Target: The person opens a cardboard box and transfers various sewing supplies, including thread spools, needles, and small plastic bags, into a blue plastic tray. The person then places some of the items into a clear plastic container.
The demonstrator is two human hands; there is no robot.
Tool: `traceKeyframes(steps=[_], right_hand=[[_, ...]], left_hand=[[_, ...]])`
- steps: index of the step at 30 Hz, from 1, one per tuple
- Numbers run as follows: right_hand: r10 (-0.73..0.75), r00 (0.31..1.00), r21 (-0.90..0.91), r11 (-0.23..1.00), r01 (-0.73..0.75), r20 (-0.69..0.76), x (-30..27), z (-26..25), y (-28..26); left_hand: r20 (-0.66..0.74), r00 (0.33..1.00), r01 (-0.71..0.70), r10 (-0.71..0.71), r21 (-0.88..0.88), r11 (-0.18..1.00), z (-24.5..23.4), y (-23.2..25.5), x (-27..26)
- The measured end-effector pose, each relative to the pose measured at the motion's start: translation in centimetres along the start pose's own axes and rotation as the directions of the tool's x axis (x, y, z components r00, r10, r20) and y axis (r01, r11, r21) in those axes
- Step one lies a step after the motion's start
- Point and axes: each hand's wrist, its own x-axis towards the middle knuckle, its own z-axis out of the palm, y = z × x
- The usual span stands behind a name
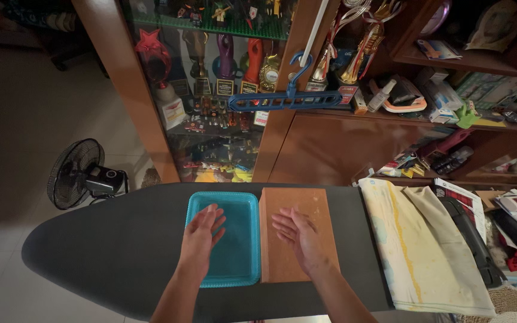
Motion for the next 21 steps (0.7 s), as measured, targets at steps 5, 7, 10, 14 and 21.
traceKeyframes(steps=[5,7,10,14,21], right_hand=[[0.002,1.000,0.019,1.000,-0.002,0.006,-0.20,0.08,-0.22],[-0.001,1.000,0.019,1.000,0.001,0.008,-0.19,0.02,-0.11],[-0.005,1.000,0.021,1.000,0.005,0.014,0.01,-0.02,0.10],[-0.003,1.000,0.026,1.000,0.003,0.017,0.07,-0.20,0.13],[0.001,1.000,0.010,1.000,-0.001,0.003,-0.09,-0.30,0.18]], left_hand=[[0.007,1.000,-0.021,0.021,-0.014,1.000,0.01,0.16,-0.42],[0.015,0.999,-0.032,0.032,-0.011,0.999,0.01,0.14,-0.53],[0.025,0.999,-0.042,0.041,0.003,0.999,-0.05,0.10,-0.57],[0.025,0.999,-0.041,0.040,0.009,0.999,0.03,0.10,-0.57],[0.020,0.999,-0.035,0.035,-0.002,0.999,0.16,0.20,-0.88]])
